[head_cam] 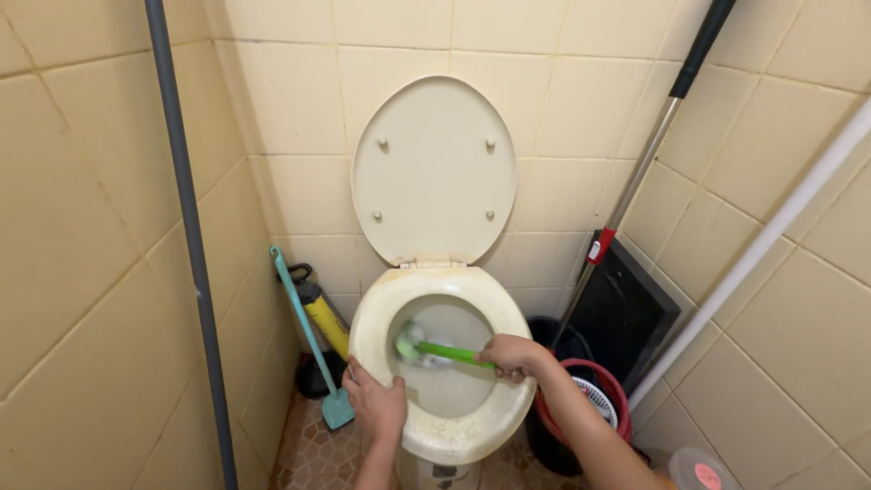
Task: Cleaning the interior and exterior of a toilet bowl using a brush and water.
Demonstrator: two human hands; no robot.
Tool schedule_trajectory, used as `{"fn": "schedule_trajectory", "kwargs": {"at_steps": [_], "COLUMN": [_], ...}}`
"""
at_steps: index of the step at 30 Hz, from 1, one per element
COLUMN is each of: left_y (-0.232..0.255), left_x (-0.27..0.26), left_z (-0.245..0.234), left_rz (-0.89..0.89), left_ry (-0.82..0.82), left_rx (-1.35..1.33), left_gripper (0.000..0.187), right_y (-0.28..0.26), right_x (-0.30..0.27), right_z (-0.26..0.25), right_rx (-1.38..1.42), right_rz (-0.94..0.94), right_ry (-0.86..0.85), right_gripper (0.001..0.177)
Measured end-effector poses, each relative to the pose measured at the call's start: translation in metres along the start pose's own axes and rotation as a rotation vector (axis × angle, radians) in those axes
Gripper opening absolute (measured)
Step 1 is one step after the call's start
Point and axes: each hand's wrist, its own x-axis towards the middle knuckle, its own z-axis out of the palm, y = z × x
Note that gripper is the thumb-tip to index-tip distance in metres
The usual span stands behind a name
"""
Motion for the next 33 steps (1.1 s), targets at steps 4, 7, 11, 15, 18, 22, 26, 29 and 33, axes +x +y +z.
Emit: {"fn": "schedule_trajectory", "kwargs": {"at_steps": [4,7,11,15,18,22,26,29,33], "left_y": [0.007,-0.010,-0.025,-0.017,-0.017,-0.005,-0.019,-0.019,-0.023], "left_x": [-0.004,0.009,0.000,0.007,0.006,-0.001,0.006,0.010,0.004], "left_z": [-0.005,0.010,0.008,0.009,0.018,0.002,0.015,0.016,0.016], "left_rz": [-0.045,-0.009,0.020,0.029,0.075,0.017,0.049,0.056,0.067], "left_ry": [0.006,0.060,0.087,0.027,0.087,0.031,0.049,0.067,0.100], "left_rx": [-0.001,-0.015,-0.025,-0.090,-0.089,-0.033,-0.010,-0.022,-0.031], "left_gripper": [0.104,0.104,0.106,0.100,0.093,0.088,0.089,0.090,0.089], "right_y": [0.027,-0.059,-0.089,-0.112,-0.079,-0.058,-0.116,-0.098,-0.050], "right_x": [-0.006,-0.072,-0.047,-0.116,-0.119,-0.044,-0.086,-0.109,-0.054], "right_z": [0.084,0.120,0.173,0.141,0.129,0.153,0.156,0.141,0.148], "right_rx": [1.506,1.600,1.837,1.557,1.475,1.798,1.716,1.470,1.792], "right_rz": [0.178,0.147,-0.105,-0.019,0.072,-0.053,0.030,0.087,0.049], "right_ry": [-0.282,-0.093,-0.078,-0.104,-0.080,0.069,0.109,-0.076,0.112], "right_gripper": [0.042,0.039,0.027,0.024,0.029,0.028,0.026,0.019,0.024]}}
